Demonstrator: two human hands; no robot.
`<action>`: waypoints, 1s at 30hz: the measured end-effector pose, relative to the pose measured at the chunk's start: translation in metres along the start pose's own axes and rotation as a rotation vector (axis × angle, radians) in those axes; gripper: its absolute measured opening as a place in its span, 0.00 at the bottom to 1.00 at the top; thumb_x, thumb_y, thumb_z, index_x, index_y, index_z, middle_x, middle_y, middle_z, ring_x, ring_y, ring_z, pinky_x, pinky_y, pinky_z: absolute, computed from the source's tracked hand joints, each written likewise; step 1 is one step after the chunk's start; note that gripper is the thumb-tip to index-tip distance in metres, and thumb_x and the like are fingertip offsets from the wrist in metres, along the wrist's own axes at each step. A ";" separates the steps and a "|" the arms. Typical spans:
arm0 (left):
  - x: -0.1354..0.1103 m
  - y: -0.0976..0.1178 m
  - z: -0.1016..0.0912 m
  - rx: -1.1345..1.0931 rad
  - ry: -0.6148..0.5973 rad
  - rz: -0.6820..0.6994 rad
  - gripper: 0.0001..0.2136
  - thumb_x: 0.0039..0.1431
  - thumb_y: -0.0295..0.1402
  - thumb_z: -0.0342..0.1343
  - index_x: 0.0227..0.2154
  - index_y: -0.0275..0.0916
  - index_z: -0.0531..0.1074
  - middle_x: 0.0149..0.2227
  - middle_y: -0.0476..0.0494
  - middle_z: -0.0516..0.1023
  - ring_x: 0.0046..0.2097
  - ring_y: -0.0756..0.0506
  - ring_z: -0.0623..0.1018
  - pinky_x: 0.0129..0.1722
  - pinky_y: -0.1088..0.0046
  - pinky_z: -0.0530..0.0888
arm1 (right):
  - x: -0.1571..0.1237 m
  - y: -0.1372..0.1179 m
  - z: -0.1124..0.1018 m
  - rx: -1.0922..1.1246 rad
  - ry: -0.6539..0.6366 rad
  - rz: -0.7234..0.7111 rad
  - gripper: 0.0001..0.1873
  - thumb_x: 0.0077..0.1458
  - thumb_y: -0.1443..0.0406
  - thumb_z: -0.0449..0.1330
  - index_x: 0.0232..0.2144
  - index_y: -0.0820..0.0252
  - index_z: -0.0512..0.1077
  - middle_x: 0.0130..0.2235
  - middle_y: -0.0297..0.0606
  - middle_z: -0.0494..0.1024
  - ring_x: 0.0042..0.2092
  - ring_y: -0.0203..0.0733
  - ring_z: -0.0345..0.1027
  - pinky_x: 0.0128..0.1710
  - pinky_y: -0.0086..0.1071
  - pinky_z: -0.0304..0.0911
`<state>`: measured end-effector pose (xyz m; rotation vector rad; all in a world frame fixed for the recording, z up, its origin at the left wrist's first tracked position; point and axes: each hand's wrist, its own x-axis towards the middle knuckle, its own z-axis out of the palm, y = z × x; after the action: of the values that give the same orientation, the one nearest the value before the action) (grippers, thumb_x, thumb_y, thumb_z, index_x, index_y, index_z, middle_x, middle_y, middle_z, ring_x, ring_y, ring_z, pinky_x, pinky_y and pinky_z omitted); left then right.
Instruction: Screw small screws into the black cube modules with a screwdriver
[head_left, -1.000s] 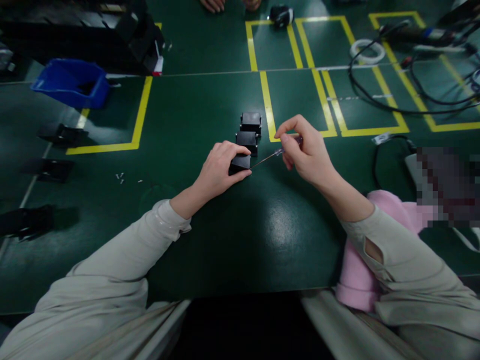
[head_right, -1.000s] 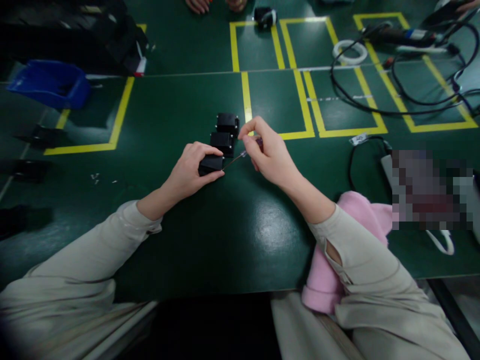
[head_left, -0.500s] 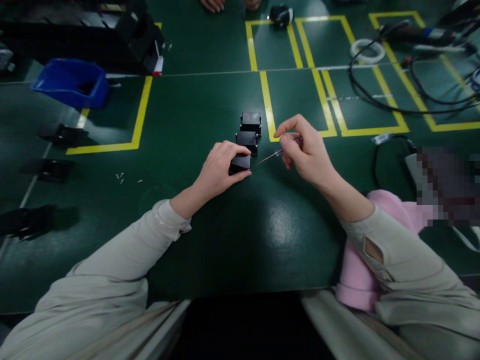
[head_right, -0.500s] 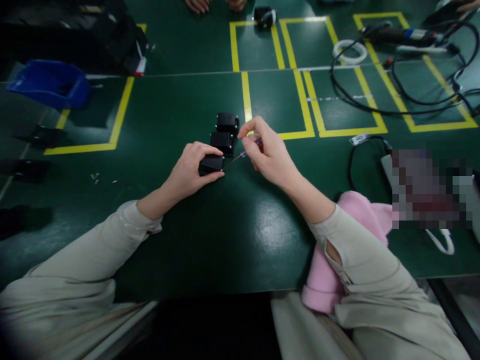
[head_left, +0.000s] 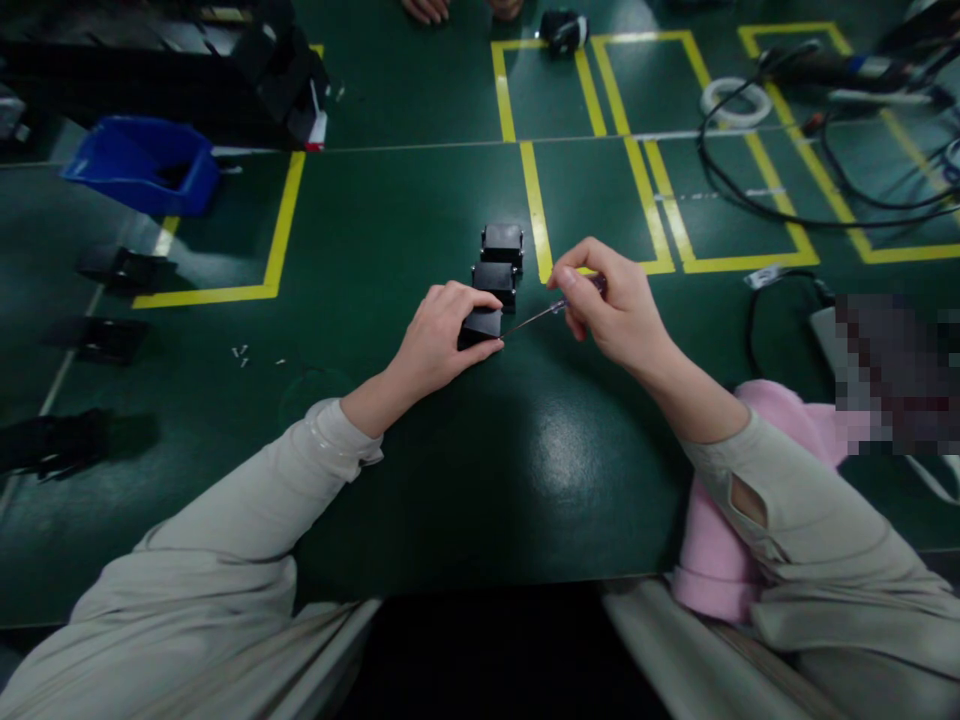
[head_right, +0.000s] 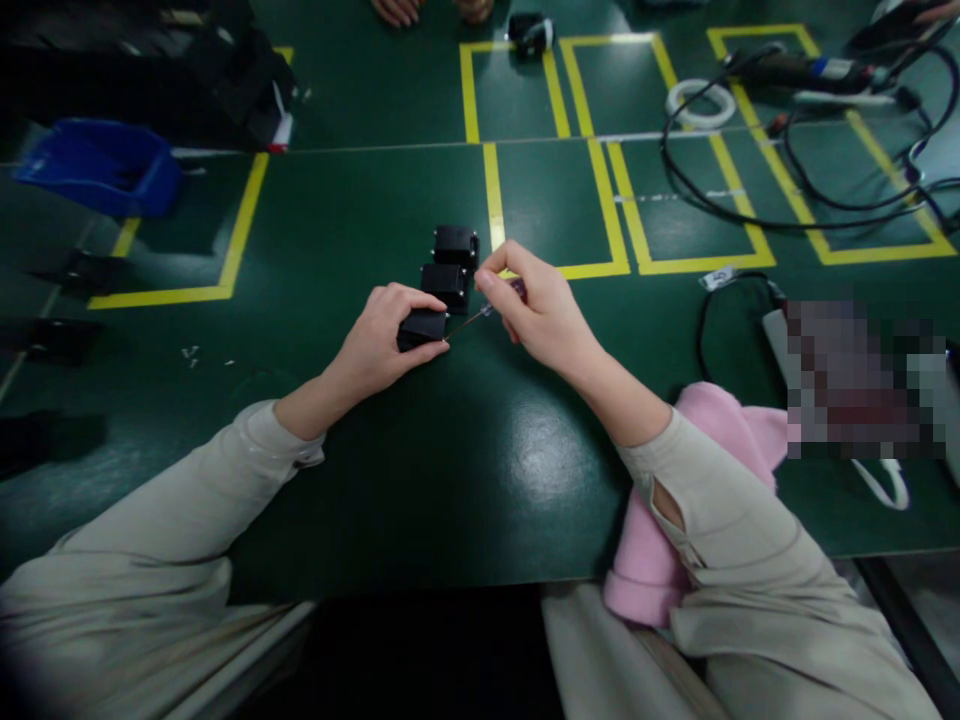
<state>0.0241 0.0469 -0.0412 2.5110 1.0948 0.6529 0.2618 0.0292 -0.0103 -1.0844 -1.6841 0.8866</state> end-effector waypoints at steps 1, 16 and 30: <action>0.000 0.000 0.000 -0.001 0.001 0.004 0.16 0.63 0.38 0.60 0.51 0.40 0.68 0.52 0.41 0.75 0.53 0.38 0.72 0.53 0.60 0.67 | 0.000 0.000 0.000 -0.005 -0.003 -0.005 0.14 0.65 0.51 0.56 0.33 0.53 0.65 0.16 0.21 0.59 0.15 0.29 0.57 0.16 0.28 0.49; -0.001 0.000 0.000 -0.004 0.004 0.003 0.16 0.63 0.38 0.60 0.51 0.40 0.68 0.52 0.40 0.74 0.53 0.38 0.72 0.53 0.60 0.67 | 0.000 0.003 0.000 0.001 0.006 -0.031 0.09 0.66 0.55 0.55 0.38 0.52 0.64 0.18 0.21 0.60 0.16 0.29 0.57 0.17 0.30 0.51; -0.001 -0.002 0.002 0.003 0.014 0.013 0.16 0.63 0.37 0.60 0.51 0.40 0.69 0.51 0.41 0.75 0.53 0.39 0.72 0.53 0.61 0.67 | 0.000 0.007 0.002 -0.037 0.058 -0.044 0.16 0.66 0.51 0.53 0.31 0.54 0.63 0.16 0.22 0.58 0.15 0.28 0.57 0.16 0.28 0.47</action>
<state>0.0234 0.0471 -0.0435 2.5221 1.0860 0.6740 0.2620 0.0318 -0.0171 -1.0841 -1.6764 0.7918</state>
